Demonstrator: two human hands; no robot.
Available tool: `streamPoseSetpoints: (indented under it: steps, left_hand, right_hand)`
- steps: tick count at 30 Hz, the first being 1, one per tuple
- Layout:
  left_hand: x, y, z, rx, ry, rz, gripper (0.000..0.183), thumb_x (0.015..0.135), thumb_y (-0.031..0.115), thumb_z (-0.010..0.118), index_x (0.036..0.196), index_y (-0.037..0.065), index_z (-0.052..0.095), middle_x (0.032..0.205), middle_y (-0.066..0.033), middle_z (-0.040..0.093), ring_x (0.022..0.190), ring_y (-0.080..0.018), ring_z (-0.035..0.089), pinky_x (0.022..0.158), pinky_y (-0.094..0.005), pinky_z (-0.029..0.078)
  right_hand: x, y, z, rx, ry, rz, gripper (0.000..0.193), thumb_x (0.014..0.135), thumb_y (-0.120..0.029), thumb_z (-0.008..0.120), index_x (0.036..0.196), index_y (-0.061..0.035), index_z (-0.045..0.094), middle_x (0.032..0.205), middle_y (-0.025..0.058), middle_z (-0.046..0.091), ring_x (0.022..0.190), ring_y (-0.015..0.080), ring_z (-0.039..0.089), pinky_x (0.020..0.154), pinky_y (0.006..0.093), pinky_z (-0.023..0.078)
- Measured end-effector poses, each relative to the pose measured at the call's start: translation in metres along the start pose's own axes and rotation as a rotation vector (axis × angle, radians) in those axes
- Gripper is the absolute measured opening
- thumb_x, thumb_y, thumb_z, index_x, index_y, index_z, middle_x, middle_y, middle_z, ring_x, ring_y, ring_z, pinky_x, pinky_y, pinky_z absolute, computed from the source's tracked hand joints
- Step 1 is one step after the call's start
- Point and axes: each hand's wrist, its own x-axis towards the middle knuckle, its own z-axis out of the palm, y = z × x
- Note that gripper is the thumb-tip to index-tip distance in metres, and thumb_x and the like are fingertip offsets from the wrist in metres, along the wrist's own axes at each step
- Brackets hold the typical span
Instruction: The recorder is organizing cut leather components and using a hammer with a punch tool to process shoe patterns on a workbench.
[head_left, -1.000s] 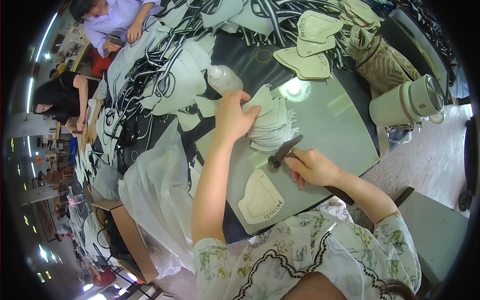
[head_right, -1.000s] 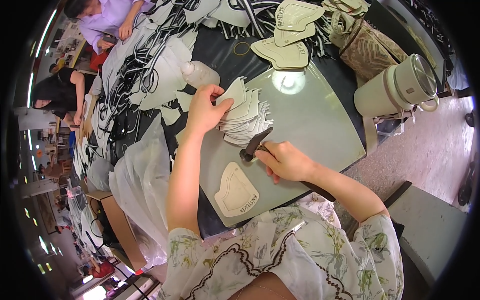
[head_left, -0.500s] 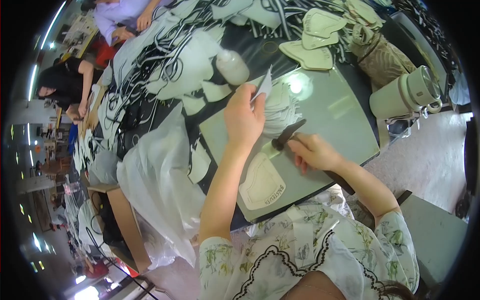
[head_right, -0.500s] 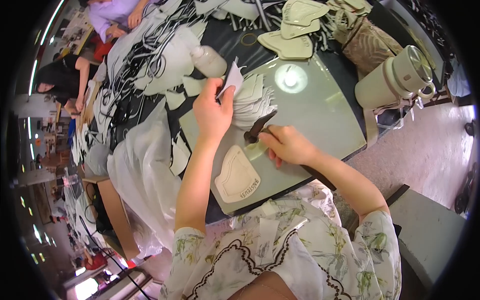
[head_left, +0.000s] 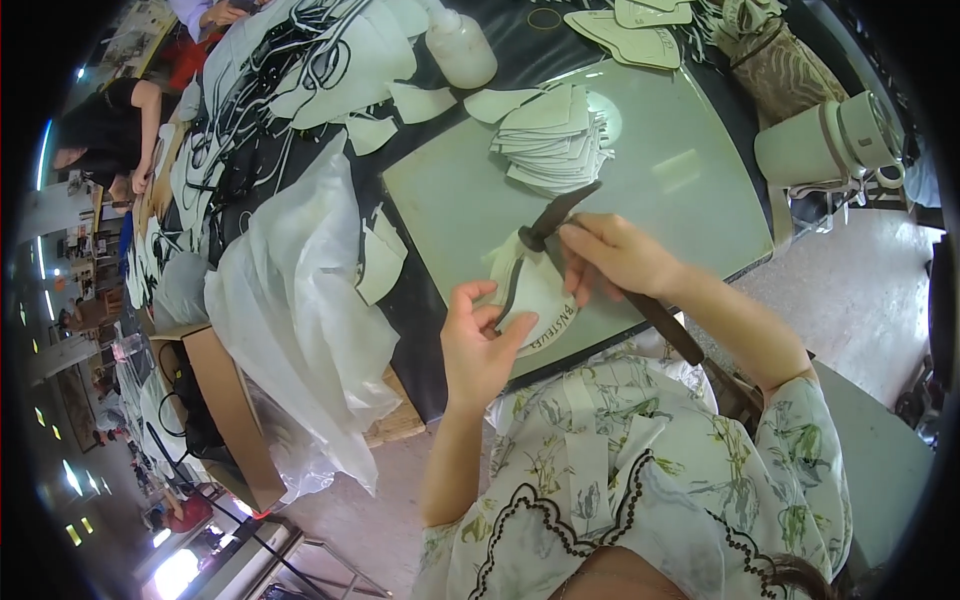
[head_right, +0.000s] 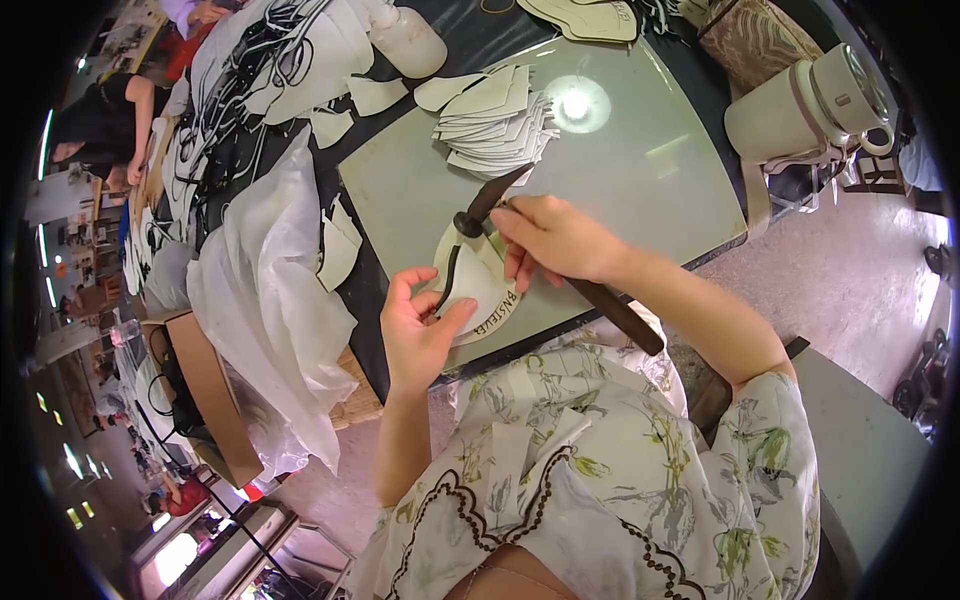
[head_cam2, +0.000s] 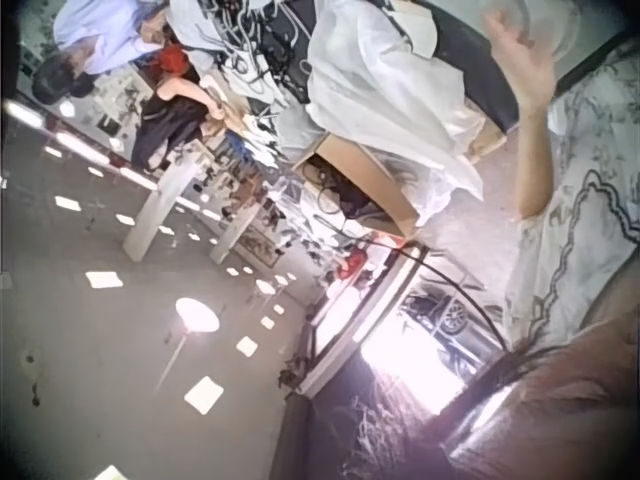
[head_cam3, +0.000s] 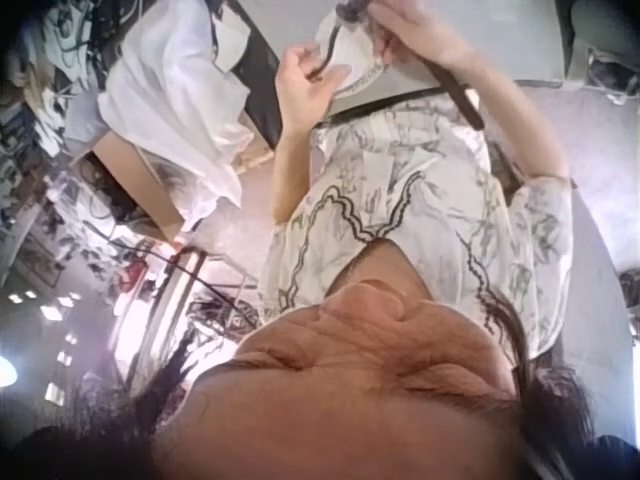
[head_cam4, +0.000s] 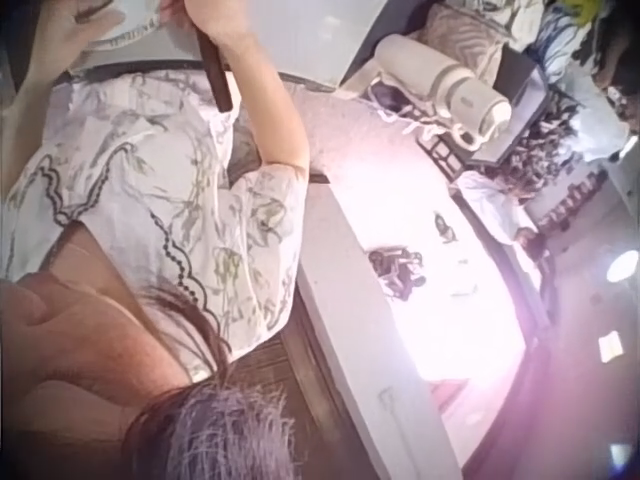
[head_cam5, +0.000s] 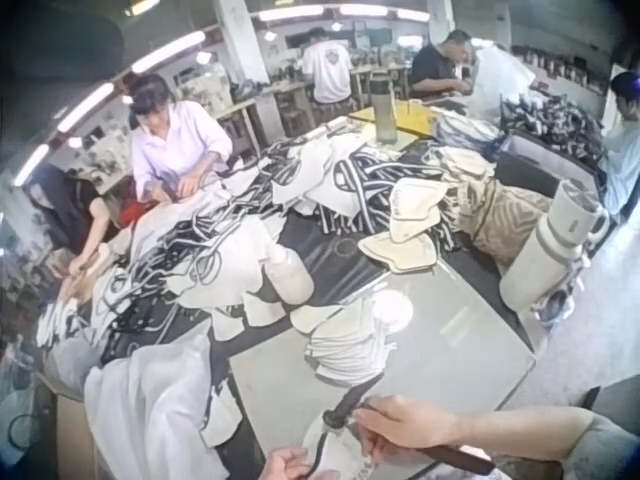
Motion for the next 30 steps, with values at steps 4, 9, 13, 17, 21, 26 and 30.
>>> streamPoseSetpoints:
  steps: [4,9,13,17,21,26,30]
  left_hand:
    - [0.001,0.001,0.006,0.113,0.042,0.035,0.051,0.077,0.015,0.080,0.114,-0.003,0.051,0.070,-0.0044,0.068,0.051,-0.0044,0.047,0.050,-0.0223,0.040]
    - [0.005,0.002,-0.003,0.231,0.009,0.066,0.051,0.078,0.009,0.078,0.117,-0.002,0.049,0.073,-0.0049,0.069,0.052,-0.0024,0.046,0.048,-0.0204,0.037]
    - [0.007,0.001,-0.005,0.135,-0.048,0.042,0.051,0.079,0.004,0.077,0.120,-0.002,0.047,0.078,-0.0041,0.071,0.054,0.0005,0.044,0.048,-0.0171,0.032]
    - [0.010,-0.003,-0.007,0.122,-0.060,0.095,0.049,0.080,0.003,0.076,0.119,-0.001,0.046,0.078,-0.0037,0.071,0.054,0.0012,0.044,0.047,-0.0163,0.031]
    - [0.012,-0.002,-0.011,0.054,-0.100,0.053,0.049,0.077,0.010,0.078,0.115,-0.002,0.050,0.071,-0.0054,0.069,0.051,-0.0032,0.047,0.048,-0.0209,0.038]
    - [0.012,0.003,-0.007,0.179,-0.068,0.074,0.047,0.077,0.010,0.078,0.112,-0.002,0.050,0.071,-0.0053,0.069,0.051,-0.0038,0.049,0.048,-0.0213,0.039]
    - [0.010,0.004,-0.003,0.255,-0.027,0.059,0.044,0.077,0.011,0.078,0.110,0.000,0.050,0.067,-0.0063,0.066,0.049,-0.0092,0.052,0.048,-0.0243,0.040]
  right_hand:
    - [-0.002,-0.003,0.008,-0.205,0.042,0.021,0.034,0.105,-0.029,0.041,0.105,0.0016,0.057,0.079,0.0090,0.069,0.066,0.0137,0.070,0.041,0.0226,0.045]
    - [-0.003,-0.003,0.009,-0.194,0.047,0.036,0.036,0.105,-0.029,0.042,0.110,0.0018,0.058,0.080,0.0085,0.069,0.068,0.0133,0.070,0.042,0.0229,0.045]
    - [-0.004,-0.003,0.009,-0.200,0.068,0.003,0.037,0.105,-0.032,0.043,0.098,0.0018,0.057,0.076,0.0093,0.069,0.066,0.0157,0.071,0.041,0.0264,0.046]
    - [-0.003,-0.002,0.009,-0.199,0.062,-0.007,0.037,0.105,-0.032,0.043,0.097,0.0018,0.057,0.076,0.0091,0.068,0.065,0.0158,0.071,0.041,0.0265,0.046]
    - [-0.002,0.000,0.009,-0.188,0.066,-0.004,0.037,0.105,-0.032,0.044,0.098,0.0020,0.057,0.075,0.0093,0.068,0.064,0.0158,0.071,0.041,0.0266,0.046]
    - [-0.003,-0.002,0.010,-0.209,0.077,-0.013,0.037,0.104,-0.032,0.044,0.098,0.0026,0.057,0.076,0.0097,0.069,0.064,0.0157,0.071,0.041,0.0262,0.046]
    - [-0.002,0.000,0.012,-0.215,0.078,-0.001,0.036,0.104,-0.030,0.045,0.098,0.0035,0.057,0.075,0.0100,0.069,0.063,0.0171,0.071,0.046,0.0285,0.049]
